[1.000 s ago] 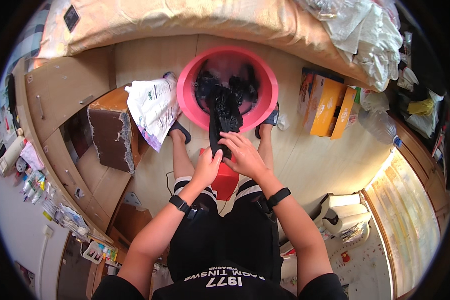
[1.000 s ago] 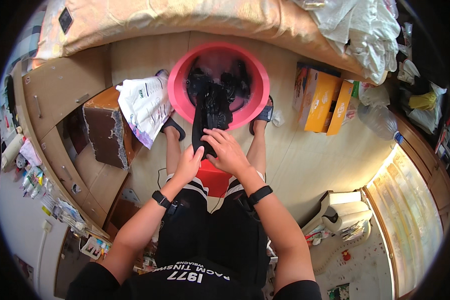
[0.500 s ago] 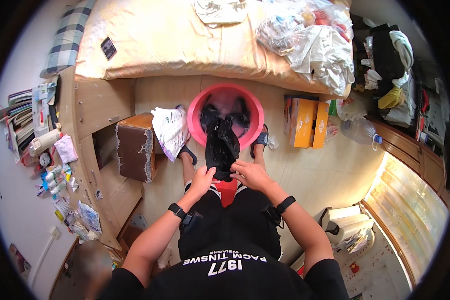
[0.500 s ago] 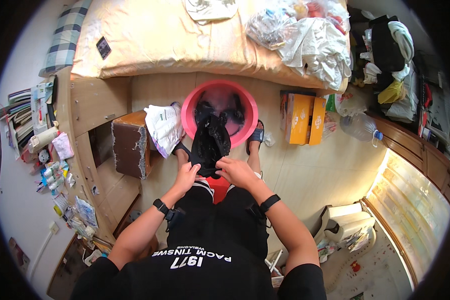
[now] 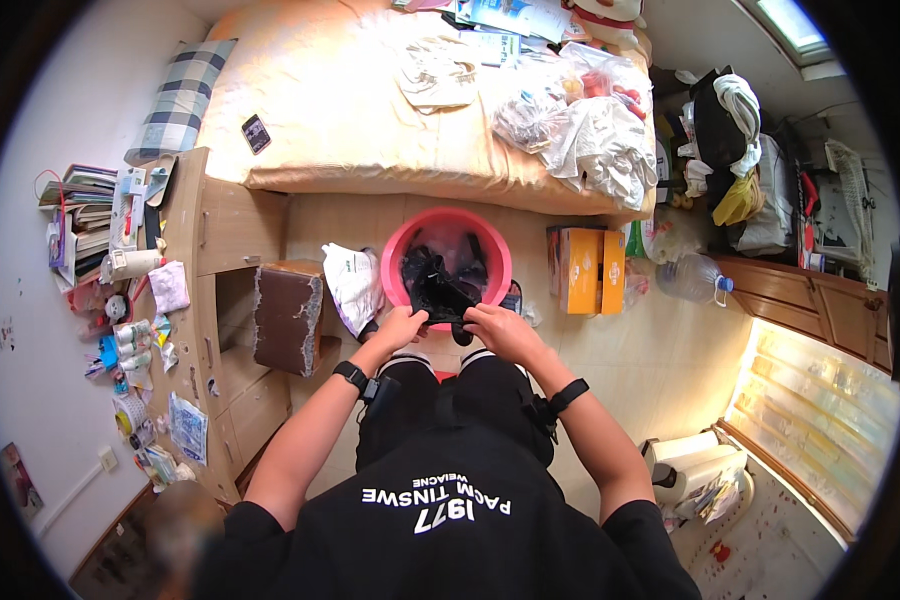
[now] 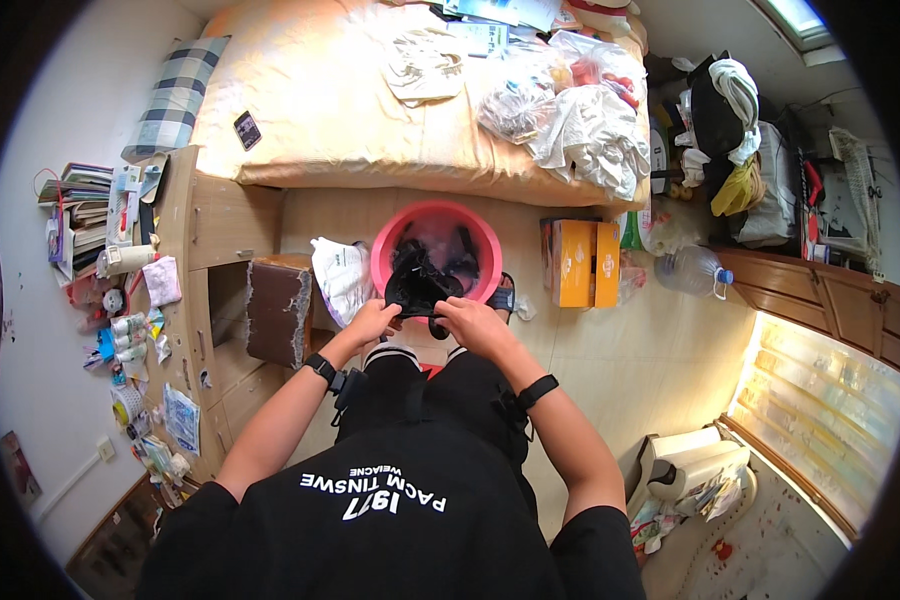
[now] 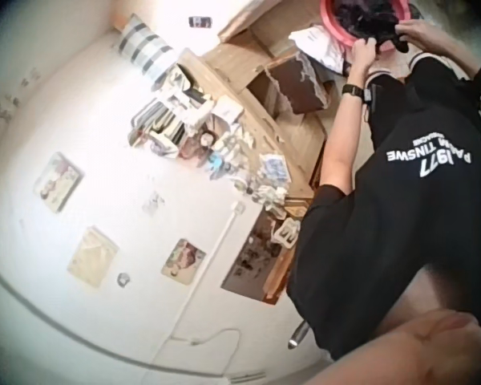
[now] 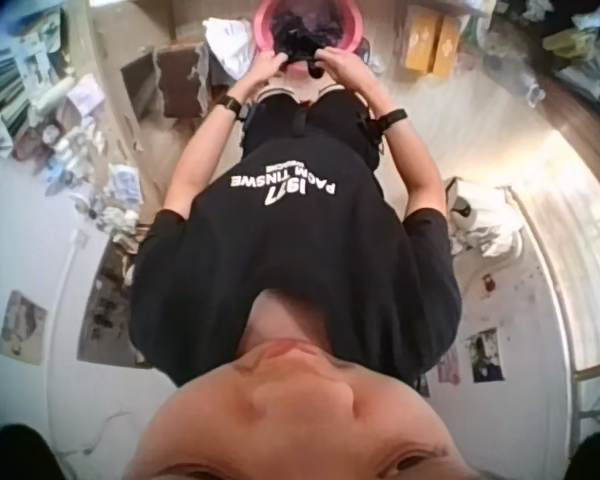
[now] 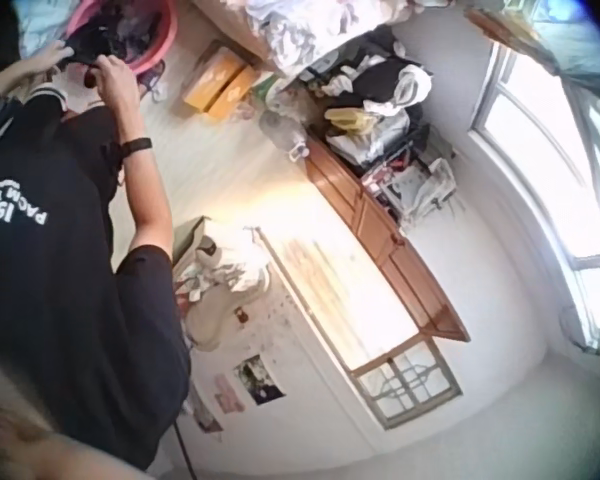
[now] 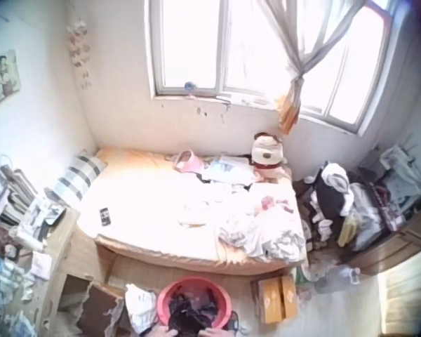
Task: The person washes black clothing by hand in a pink basin filled with water, rubbing and squeezing the fabric before wringing it out.
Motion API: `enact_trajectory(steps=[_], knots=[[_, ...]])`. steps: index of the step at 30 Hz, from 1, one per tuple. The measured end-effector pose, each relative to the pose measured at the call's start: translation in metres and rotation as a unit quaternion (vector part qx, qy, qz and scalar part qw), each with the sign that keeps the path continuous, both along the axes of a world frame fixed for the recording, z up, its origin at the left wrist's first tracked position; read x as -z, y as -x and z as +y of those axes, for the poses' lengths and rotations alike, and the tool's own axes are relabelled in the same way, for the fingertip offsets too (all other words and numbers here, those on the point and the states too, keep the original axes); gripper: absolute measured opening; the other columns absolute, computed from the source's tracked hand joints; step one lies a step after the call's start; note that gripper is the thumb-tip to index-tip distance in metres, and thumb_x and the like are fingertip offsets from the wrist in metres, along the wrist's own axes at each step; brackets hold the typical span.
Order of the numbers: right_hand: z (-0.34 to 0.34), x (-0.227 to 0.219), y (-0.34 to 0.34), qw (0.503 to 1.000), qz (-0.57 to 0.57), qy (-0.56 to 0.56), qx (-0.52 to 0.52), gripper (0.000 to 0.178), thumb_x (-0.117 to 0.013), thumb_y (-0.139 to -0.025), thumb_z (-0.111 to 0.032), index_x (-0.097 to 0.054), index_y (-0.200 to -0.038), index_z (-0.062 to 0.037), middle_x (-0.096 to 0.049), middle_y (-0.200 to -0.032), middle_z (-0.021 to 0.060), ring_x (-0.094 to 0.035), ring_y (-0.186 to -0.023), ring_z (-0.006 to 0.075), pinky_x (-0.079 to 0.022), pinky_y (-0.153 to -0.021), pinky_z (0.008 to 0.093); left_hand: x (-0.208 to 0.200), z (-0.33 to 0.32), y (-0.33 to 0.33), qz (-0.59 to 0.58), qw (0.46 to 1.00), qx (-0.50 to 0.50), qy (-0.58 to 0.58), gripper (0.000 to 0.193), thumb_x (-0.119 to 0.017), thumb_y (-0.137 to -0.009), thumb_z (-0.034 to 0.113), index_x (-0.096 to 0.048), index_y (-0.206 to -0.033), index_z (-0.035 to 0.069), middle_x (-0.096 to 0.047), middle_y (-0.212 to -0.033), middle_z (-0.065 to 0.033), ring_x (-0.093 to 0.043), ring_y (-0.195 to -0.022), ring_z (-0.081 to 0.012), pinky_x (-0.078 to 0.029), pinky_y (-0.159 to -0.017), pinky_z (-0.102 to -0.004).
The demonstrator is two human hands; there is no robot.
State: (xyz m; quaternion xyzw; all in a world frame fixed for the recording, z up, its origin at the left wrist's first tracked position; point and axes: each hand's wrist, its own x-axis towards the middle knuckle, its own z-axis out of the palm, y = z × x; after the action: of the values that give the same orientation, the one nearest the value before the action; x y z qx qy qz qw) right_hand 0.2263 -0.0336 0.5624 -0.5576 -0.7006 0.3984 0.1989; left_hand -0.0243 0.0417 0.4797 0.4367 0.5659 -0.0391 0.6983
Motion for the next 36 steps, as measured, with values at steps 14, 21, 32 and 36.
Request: enact_trajectory(steps=[14, 21, 32, 36], knots=[[0.019, -0.025, 0.032, 0.994, 0.098, -0.041, 0.031, 0.016, -0.063, -0.096, -0.013, -0.058, -0.104, 0.0001, -0.062, -0.093, 0.0187, -0.063, -0.092, 0.0399, -0.051, -0.079, 0.0469, 0.012, 0.002, 0.002, -0.101, 0.993, -0.004, -0.068, 0.060, -0.039, -0.109, 0.049, -0.068, -0.112, -0.004, -0.072, -0.098, -0.0113, -0.066, -0.088, -0.0191, -0.054, -0.082, -0.0347], [0.028, -0.023, 0.043, 0.990, 0.124, -0.049, 0.043, 0.018, -0.063, -0.098, -0.013, -0.057, -0.104, 0.0023, -0.061, -0.091, 0.0210, -0.061, -0.084, 0.0412, -0.049, -0.073, 0.0438, 0.026, -0.017, 0.027, -0.144, 0.987, -0.076, -0.013, 0.056, -0.038, -0.106, 0.049, -0.058, -0.139, 0.008, -0.067, -0.127, -0.0080, -0.063, -0.116, -0.0200, -0.048, -0.098, -0.0372], [0.037, -0.073, 0.055, 0.974, 0.198, -0.005, 0.109, 0.018, -0.064, -0.097, -0.013, -0.055, -0.101, 0.0023, -0.060, -0.086, 0.0204, -0.059, -0.077, 0.0391, -0.047, -0.068, 0.0412, 0.019, -0.027, 0.027, -0.112, 0.958, 0.121, -0.235, 0.045, -0.075, -0.090, 0.022, -0.062, -0.129, 0.005, -0.069, -0.122, -0.0139, -0.064, -0.115, -0.0248, -0.050, -0.098, -0.0397], [0.039, -0.084, 0.052, 0.971, 0.204, -0.026, 0.119, 0.018, -0.065, -0.097, -0.013, -0.055, -0.100, 0.0021, -0.060, -0.083, 0.0188, -0.060, -0.074, 0.0346, -0.047, -0.066, 0.0394, 0.020, -0.021, 0.026, -0.071, 0.959, 0.100, -0.256, 0.026, -0.059, -0.097, 0.013, -0.068, -0.120, 0.006, -0.073, -0.113, -0.0176, -0.068, -0.110, -0.0291, -0.052, -0.093, -0.0409]])
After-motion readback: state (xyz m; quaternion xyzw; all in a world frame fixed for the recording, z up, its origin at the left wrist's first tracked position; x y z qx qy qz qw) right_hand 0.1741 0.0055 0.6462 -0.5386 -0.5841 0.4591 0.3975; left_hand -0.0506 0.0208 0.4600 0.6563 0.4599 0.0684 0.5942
